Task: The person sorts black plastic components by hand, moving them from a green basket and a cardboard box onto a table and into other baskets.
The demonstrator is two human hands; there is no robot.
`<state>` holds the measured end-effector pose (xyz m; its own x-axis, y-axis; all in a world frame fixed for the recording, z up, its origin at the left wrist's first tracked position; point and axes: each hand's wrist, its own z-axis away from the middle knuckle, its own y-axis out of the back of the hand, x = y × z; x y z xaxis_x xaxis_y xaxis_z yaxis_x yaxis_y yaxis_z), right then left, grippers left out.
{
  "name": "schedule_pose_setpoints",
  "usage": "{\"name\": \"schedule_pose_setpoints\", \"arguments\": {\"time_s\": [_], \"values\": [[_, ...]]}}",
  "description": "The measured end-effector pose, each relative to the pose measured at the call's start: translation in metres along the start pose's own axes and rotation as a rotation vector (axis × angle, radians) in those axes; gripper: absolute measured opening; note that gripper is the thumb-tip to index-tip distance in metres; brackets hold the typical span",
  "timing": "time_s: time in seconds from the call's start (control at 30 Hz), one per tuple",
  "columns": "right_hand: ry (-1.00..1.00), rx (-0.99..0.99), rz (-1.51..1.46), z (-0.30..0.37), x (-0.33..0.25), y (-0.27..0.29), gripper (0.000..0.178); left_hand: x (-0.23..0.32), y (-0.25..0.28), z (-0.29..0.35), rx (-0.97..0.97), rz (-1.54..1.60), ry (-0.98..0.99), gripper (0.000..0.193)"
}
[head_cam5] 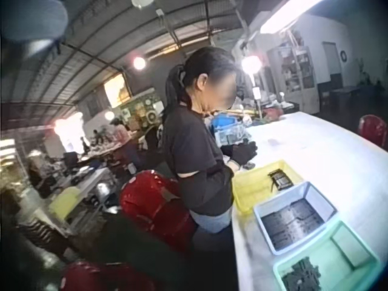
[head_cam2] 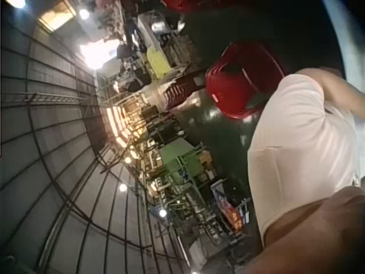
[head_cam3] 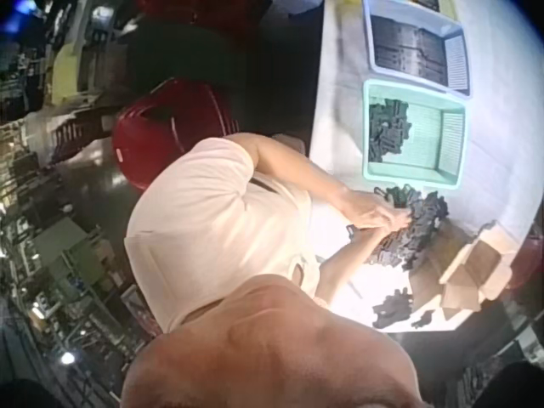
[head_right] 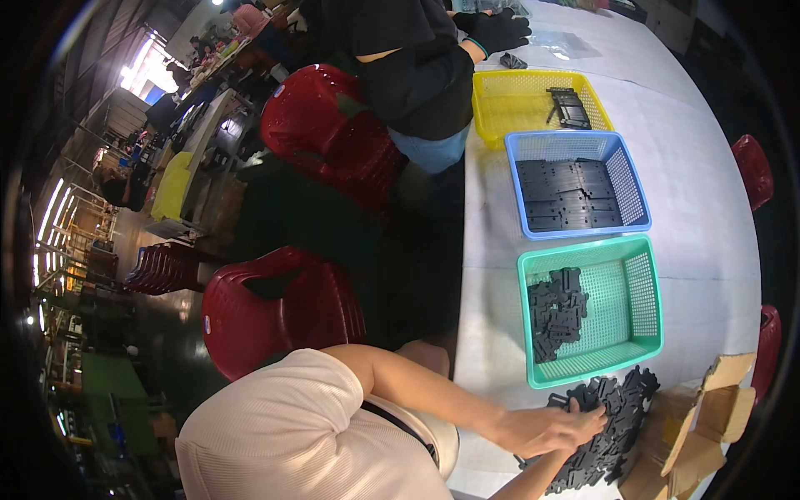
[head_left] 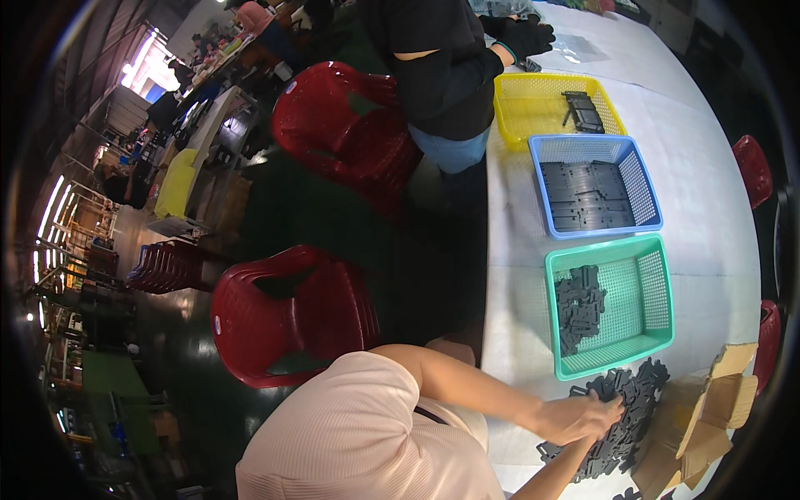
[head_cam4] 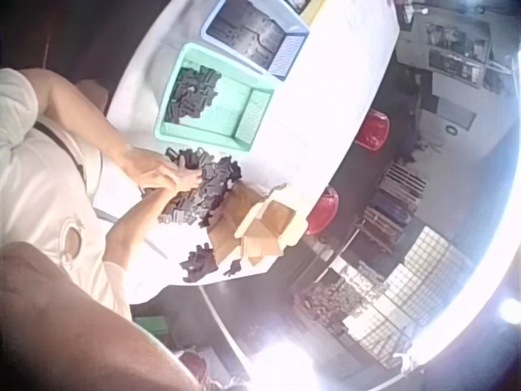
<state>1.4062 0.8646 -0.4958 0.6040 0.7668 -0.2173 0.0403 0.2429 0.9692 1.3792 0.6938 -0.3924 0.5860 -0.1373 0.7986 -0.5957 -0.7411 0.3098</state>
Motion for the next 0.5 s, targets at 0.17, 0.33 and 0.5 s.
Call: {"name": "schedule_pose_setpoints", "arguments": {"time_s": [0.17,0.33,0.5], "values": [[-0.117,-0.042,-0.161,0.006,0.002,0.012,0.051,-0.014,-0.032,0.052,-0.300,0.226,0.269,0.018],[-0.092,0.006,-0.246,0.017,-0.024,0.018,0.038,-0.042,-0.007,0.075,-0.298,0.155,0.761,0.022],[-0.240,-0.082,-0.453,0.029,-0.021,0.028,0.031,-0.097,-0.010,0.091,-0.202,0.640,1.004,0.032]]}}
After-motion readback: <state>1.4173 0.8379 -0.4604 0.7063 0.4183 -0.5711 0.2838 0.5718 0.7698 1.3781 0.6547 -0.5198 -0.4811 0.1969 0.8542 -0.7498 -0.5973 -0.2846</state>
